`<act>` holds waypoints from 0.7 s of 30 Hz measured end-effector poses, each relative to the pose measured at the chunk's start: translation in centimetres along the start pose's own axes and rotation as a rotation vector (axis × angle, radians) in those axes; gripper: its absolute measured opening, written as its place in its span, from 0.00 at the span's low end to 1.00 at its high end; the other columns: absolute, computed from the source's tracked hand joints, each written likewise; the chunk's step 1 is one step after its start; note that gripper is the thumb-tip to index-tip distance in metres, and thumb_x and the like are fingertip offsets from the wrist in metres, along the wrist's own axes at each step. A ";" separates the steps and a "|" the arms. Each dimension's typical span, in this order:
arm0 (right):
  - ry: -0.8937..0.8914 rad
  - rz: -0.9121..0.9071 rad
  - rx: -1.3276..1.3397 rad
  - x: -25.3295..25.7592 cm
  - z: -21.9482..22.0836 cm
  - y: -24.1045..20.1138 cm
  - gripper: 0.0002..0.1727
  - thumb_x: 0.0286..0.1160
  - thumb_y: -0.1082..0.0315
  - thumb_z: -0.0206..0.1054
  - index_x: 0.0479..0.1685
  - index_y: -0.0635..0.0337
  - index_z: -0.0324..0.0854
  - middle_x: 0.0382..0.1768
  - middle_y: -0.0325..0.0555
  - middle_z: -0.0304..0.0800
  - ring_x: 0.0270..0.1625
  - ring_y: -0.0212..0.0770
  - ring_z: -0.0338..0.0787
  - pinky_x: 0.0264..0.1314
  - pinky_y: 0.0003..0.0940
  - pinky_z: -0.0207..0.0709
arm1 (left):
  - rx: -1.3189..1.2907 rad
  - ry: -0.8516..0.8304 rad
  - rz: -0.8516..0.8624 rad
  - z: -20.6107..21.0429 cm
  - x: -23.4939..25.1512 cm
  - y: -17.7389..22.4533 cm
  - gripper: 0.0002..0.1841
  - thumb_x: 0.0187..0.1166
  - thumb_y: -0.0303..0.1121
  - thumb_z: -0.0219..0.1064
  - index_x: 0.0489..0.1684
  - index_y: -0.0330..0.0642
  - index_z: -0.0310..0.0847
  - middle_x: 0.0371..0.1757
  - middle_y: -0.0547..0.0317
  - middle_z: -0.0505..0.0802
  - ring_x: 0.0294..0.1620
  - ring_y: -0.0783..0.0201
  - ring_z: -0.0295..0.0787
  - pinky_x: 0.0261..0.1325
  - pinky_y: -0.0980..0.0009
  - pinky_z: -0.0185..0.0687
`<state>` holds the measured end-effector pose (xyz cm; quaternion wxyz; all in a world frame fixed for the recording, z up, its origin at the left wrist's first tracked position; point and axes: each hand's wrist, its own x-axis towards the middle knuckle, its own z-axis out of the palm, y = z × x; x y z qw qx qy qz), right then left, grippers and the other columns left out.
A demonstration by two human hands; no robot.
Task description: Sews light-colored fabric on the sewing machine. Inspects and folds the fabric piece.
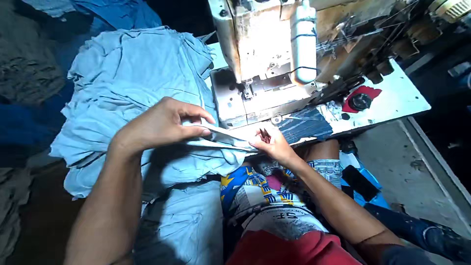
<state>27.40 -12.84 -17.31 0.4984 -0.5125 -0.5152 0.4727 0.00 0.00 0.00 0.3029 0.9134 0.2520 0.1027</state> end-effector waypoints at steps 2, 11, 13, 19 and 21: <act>0.104 -0.131 -0.289 0.0 0.6 -0.4 0.20 0.72 0.56 0.78 0.59 0.54 0.85 0.40 0.39 0.91 0.35 0.33 0.87 0.40 0.36 0.85 | 0.043 0.033 -0.005 0.8 0.7 0.0 0.06 0.74 0.42 0.74 0.44 0.59 0.95 0.37 0.77 0.96 0.36 0.80 0.91 0.41 0.75 0.92; 0.233 -0.558 -0.492 2.3 2.3 -1.2 0.08 0.81 0.68 0.68 0.49 0.54 0.92 0.40 0.38 0.95 0.42 0.34 0.92 0.46 0.38 0.87 | 0.215 0.173 -0.025 1.1 2.2 2.1 0.07 0.72 0.45 0.75 0.40 0.58 0.95 0.38 0.77 0.94 0.38 0.81 0.89 0.42 0.74 0.87; 0.146 -0.394 -0.211 2.2 1.6 -1.5 0.06 0.83 0.67 0.67 0.45 0.56 0.90 0.35 0.38 0.93 0.35 0.31 0.90 0.39 0.33 0.87 | 0.277 0.254 -0.087 1.2 2.1 2.1 0.06 0.73 0.44 0.76 0.38 0.57 0.94 0.38 0.74 0.92 0.40 0.77 0.87 0.45 0.68 0.84; 0.073 -0.246 -0.019 0.8 -0.5 -1.8 0.05 0.82 0.69 0.66 0.45 0.62 0.84 0.30 0.46 0.86 0.27 0.38 0.85 0.28 0.35 0.83 | 0.117 0.554 -0.186 5.5 4.1 0.9 0.07 0.80 0.38 0.66 0.42 0.47 0.88 0.70 0.60 0.85 0.67 0.67 0.83 0.64 0.64 0.84; 0.078 -0.233 0.007 0.5 -0.9 -1.9 0.04 0.78 0.72 0.66 0.44 0.62 0.84 0.29 0.46 0.86 0.27 0.37 0.84 0.29 0.33 0.81 | -0.020 0.634 -0.138 7.3 5.6 0.6 0.10 0.85 0.34 0.60 0.49 0.41 0.86 0.68 0.59 0.90 0.68 0.67 0.86 0.70 0.62 0.83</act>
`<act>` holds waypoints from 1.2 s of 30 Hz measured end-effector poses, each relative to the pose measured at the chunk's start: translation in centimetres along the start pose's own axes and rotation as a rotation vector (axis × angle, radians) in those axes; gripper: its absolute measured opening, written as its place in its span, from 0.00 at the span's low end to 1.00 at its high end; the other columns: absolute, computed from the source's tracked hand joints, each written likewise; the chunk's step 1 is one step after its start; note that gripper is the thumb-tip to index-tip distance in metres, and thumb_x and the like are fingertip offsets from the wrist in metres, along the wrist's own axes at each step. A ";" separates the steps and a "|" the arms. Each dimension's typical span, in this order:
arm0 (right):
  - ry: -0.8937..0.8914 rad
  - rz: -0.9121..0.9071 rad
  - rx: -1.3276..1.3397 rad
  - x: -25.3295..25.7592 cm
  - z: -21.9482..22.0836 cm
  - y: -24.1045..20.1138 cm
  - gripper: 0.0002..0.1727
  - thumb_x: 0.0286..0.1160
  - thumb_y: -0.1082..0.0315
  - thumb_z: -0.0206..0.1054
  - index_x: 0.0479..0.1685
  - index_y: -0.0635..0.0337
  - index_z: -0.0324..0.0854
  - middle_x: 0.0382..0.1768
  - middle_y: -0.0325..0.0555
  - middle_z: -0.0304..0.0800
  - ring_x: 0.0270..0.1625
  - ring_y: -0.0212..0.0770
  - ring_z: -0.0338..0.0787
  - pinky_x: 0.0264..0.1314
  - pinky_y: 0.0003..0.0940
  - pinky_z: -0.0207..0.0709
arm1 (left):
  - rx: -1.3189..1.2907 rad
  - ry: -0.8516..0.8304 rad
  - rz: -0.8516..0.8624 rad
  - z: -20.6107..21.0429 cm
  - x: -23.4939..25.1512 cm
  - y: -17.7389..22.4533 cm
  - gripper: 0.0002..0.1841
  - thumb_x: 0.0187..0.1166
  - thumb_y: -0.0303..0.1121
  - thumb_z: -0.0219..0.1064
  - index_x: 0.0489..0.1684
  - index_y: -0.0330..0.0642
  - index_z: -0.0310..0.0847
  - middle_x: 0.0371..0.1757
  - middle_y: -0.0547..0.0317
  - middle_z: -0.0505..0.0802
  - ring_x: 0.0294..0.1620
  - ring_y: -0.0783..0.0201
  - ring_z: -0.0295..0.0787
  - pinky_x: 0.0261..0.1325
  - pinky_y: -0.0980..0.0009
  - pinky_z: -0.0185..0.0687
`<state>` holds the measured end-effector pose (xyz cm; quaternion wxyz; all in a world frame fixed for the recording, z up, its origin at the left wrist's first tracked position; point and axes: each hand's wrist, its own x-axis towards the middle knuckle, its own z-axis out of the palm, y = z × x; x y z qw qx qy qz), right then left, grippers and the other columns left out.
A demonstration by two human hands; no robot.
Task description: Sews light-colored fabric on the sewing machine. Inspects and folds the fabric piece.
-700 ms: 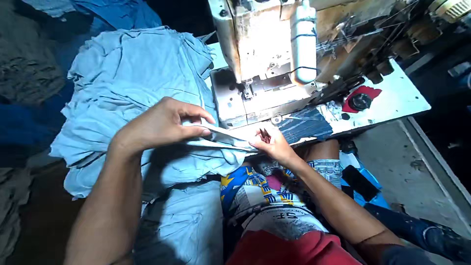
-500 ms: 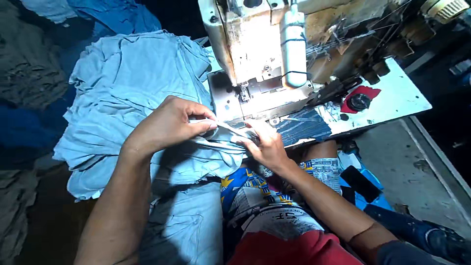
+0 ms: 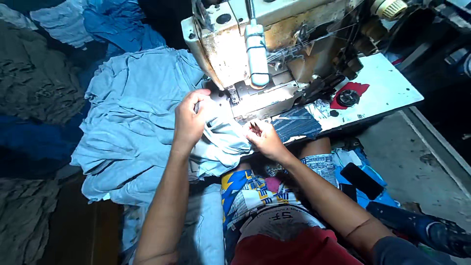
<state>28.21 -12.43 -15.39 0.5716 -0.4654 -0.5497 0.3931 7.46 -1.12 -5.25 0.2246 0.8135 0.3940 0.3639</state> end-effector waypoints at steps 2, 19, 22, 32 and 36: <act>0.018 0.029 0.042 -0.3 -0.3 0.0 0.04 0.74 0.74 0.66 0.42 0.62 0.84 0.27 0.45 0.84 0.24 0.37 0.81 0.25 0.32 0.78 | 0.010 0.061 0.005 2.0 0.2 -0.1 0.10 0.86 0.31 0.58 0.54 0.41 0.84 0.52 0.59 0.94 0.54 0.69 0.91 0.60 0.63 0.87; 0.208 -0.020 0.094 1.4 -1.0 -0.1 0.07 0.65 0.78 0.69 0.40 0.62 0.88 0.22 0.40 0.82 0.20 0.30 0.76 0.20 0.26 0.71 | 0.245 0.079 -0.083 6.5 6.3 -3.6 0.31 0.61 0.42 0.80 0.58 0.26 0.82 0.62 0.35 0.89 0.69 0.45 0.84 0.74 0.47 0.74; 0.228 -0.080 0.110 2.2 -0.4 -0.3 0.03 0.65 0.78 0.69 0.34 0.63 0.84 0.20 0.40 0.79 0.19 0.30 0.75 0.19 0.25 0.70 | -0.197 0.094 -0.205 7.0 7.9 -4.8 0.44 0.53 0.36 0.86 0.76 0.36 0.69 0.66 0.55 0.88 0.68 0.70 0.85 0.74 0.68 0.81; 0.265 -0.049 0.044 1.7 0.0 -0.9 0.02 0.66 0.77 0.69 0.31 0.62 0.86 0.18 0.39 0.78 0.18 0.31 0.75 0.18 0.26 0.69 | -0.013 0.023 -0.136 6.3 7.9 -4.0 0.37 0.53 0.34 0.86 0.68 0.38 0.76 0.60 0.56 0.90 0.63 0.72 0.86 0.71 0.68 0.80; 0.255 -0.054 0.068 2.5 0.2 -1.0 0.04 0.64 0.79 0.70 0.28 0.62 0.82 0.18 0.40 0.78 0.18 0.31 0.75 0.18 0.26 0.69 | -0.167 0.014 -0.096 6.1 8.2 -3.8 0.36 0.57 0.31 0.84 0.69 0.37 0.73 0.58 0.63 0.89 0.61 0.82 0.83 0.68 0.80 0.79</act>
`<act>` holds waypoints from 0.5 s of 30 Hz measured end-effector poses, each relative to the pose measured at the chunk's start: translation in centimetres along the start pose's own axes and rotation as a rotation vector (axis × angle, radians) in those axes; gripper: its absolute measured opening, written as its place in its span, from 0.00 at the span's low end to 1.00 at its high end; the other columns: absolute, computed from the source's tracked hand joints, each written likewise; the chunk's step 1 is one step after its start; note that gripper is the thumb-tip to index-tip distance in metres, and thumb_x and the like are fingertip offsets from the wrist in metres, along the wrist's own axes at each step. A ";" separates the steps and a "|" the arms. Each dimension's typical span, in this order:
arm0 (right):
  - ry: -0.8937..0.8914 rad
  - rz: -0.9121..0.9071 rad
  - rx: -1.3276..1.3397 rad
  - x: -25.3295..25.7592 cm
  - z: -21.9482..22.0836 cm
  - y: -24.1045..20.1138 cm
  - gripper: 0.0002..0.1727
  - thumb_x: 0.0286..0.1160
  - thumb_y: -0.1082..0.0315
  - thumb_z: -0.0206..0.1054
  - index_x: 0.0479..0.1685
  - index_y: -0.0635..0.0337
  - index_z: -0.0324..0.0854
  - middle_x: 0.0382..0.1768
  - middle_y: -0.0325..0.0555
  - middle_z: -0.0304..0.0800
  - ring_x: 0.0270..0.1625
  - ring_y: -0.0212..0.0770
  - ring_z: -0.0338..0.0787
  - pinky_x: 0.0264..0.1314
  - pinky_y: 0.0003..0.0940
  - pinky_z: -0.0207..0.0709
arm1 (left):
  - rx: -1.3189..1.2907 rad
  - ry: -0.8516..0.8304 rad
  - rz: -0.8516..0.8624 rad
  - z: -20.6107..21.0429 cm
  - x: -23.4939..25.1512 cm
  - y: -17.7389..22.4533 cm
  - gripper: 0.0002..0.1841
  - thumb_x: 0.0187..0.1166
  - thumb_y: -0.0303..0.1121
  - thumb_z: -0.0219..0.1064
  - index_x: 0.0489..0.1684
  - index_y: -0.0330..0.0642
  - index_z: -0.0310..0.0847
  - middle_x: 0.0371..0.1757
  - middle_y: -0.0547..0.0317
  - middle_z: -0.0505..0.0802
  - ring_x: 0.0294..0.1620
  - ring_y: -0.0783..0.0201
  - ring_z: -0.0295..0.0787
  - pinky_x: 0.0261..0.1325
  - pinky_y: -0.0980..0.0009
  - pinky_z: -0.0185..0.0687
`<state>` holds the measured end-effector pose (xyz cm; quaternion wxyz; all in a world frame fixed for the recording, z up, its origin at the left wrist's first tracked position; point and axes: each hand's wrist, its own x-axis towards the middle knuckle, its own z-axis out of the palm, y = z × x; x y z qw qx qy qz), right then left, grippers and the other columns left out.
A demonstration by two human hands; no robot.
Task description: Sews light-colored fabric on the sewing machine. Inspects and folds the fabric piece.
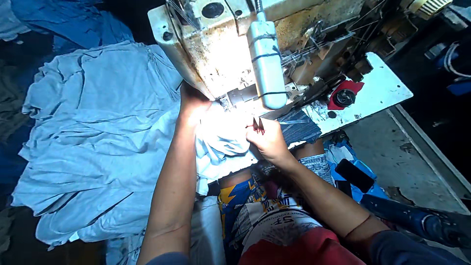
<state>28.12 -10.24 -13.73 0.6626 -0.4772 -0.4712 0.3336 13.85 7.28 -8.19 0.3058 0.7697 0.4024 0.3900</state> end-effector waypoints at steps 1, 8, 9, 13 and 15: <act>-0.001 0.010 0.007 0.0 0.1 -0.1 0.04 0.64 0.78 0.70 0.28 0.62 0.82 0.18 0.40 0.77 0.18 0.31 0.75 0.18 0.26 0.69 | -0.036 -0.005 0.032 -0.1 0.1 -0.2 0.35 0.58 0.31 0.84 0.68 0.37 0.73 0.58 0.64 0.89 0.60 0.82 0.84 0.68 0.80 0.79; 0.003 0.001 0.013 -0.2 0.4 0.2 0.05 0.65 0.77 0.70 0.27 0.61 0.81 0.17 0.40 0.76 0.17 0.32 0.74 0.16 0.27 0.67 | -0.116 -0.057 0.155 -0.5 0.6 -1.1 0.36 0.57 0.32 0.84 0.69 0.36 0.73 0.59 0.63 0.89 0.63 0.81 0.84 0.71 0.80 0.78; 0.005 -0.013 0.001 -0.2 0.4 0.2 0.04 0.65 0.77 0.70 0.28 0.61 0.81 0.17 0.40 0.76 0.17 0.31 0.73 0.17 0.26 0.67 | -0.092 -0.050 0.154 -0.5 0.6 -1.2 0.37 0.56 0.33 0.85 0.69 0.35 0.73 0.60 0.62 0.89 0.64 0.80 0.84 0.72 0.79 0.78; 0.017 -0.052 -0.026 -0.4 0.5 0.1 0.03 0.67 0.78 0.69 0.30 0.61 0.82 0.18 0.39 0.76 0.17 0.30 0.72 0.17 0.25 0.65 | 0.217 0.006 0.116 -0.5 0.2 -1.1 0.35 0.63 0.39 0.81 0.72 0.35 0.75 0.66 0.49 0.89 0.72 0.65 0.83 0.79 0.63 0.75; 0.007 -0.061 -0.022 -0.4 0.3 0.1 0.02 0.68 0.78 0.68 0.32 0.62 0.83 0.19 0.40 0.77 0.17 0.31 0.73 0.17 0.25 0.66 | 0.335 0.124 0.114 -0.4 -1.6 0.0 0.30 0.66 0.40 0.79 0.69 0.37 0.79 0.67 0.44 0.88 0.72 0.55 0.83 0.78 0.55 0.76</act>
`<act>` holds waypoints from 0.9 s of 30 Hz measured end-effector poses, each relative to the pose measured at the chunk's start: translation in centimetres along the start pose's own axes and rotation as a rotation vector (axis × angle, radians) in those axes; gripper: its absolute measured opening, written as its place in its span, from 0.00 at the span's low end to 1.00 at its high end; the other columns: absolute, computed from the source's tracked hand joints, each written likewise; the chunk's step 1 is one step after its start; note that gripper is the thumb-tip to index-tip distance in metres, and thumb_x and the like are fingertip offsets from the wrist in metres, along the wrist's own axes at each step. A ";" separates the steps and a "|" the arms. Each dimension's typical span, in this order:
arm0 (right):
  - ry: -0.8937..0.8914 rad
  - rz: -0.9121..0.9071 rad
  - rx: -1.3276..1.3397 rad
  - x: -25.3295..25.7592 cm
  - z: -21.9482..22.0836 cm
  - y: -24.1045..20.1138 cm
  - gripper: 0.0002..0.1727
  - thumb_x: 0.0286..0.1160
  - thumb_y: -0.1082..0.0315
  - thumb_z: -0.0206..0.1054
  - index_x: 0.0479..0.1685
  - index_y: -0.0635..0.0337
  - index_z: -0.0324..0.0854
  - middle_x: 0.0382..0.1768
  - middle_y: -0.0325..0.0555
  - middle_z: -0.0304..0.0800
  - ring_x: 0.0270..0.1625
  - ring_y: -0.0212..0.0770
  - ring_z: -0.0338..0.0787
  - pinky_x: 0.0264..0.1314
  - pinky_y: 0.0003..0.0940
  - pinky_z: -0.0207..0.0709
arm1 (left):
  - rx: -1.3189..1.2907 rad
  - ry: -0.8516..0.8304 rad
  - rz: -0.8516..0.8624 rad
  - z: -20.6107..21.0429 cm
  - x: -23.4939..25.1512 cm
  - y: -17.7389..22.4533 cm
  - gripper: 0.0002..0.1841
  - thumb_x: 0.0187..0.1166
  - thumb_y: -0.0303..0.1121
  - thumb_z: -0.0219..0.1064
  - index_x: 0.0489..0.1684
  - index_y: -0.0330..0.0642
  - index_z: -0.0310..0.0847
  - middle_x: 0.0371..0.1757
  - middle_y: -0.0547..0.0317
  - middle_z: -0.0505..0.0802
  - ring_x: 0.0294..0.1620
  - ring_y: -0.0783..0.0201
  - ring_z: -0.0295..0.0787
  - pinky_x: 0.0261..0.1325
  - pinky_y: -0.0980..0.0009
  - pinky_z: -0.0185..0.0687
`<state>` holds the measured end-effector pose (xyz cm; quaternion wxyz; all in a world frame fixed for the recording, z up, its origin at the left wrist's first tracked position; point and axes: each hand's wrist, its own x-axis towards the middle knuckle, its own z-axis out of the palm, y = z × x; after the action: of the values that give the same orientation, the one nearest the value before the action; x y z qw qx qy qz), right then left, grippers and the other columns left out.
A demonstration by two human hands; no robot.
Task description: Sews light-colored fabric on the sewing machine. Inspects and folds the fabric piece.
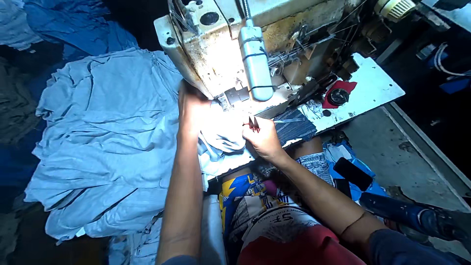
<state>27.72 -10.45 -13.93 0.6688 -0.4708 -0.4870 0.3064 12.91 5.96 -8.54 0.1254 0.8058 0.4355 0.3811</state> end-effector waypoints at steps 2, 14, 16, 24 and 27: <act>-0.028 0.004 0.019 0.1 -0.3 -0.2 0.02 0.68 0.78 0.68 0.35 0.63 0.84 0.21 0.41 0.79 0.18 0.31 0.75 0.18 0.25 0.69 | -0.020 0.087 0.080 -1.2 -4.2 1.8 0.19 0.72 0.37 0.78 0.58 0.42 0.84 0.64 0.48 0.85 0.68 0.53 0.82 0.70 0.54 0.80; -0.223 -0.296 -0.435 1.6 -1.8 -1.5 0.12 0.82 0.73 0.64 0.56 0.57 0.92 0.43 0.44 0.95 0.43 0.35 0.92 0.49 0.36 0.87 | 0.374 -0.183 0.363 -11.6 -15.9 6.1 0.16 0.78 0.53 0.69 0.34 0.51 0.90 0.72 0.50 0.83 0.73 0.46 0.74 0.72 0.39 0.58; -0.309 -0.436 -0.502 3.1 -1.8 -1.4 0.19 0.76 0.77 0.64 0.61 0.54 0.91 0.57 0.47 0.92 0.60 0.41 0.90 0.62 0.43 0.85 | 0.303 -0.194 0.417 -12.1 -16.2 7.4 0.13 0.79 0.50 0.71 0.36 0.51 0.91 0.71 0.51 0.84 0.72 0.50 0.76 0.73 0.41 0.59; -0.689 -0.413 -0.247 1.8 -4.0 -2.6 0.10 0.75 0.78 0.68 0.47 0.61 0.93 0.46 0.43 0.94 0.52 0.33 0.91 0.61 0.33 0.86 | -0.105 -0.243 0.490 -9.2 -16.1 7.0 0.08 0.79 0.35 0.73 0.40 0.39 0.87 0.59 0.50 0.91 0.61 0.58 0.89 0.62 0.63 0.88; -0.619 -0.399 -0.200 -0.8 -4.6 -1.9 0.09 0.77 0.78 0.67 0.47 0.63 0.92 0.49 0.45 0.93 0.54 0.35 0.92 0.60 0.35 0.89 | -0.100 -0.112 0.481 -5.7 -16.1 5.4 0.13 0.74 0.40 0.79 0.46 0.43 0.89 0.50 0.54 0.91 0.51 0.62 0.87 0.55 0.64 0.85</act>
<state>31.67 -13.42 -12.85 0.4872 -0.3148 -0.7757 0.2487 6.74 -10.82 -9.95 0.0948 0.8988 0.2043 0.3760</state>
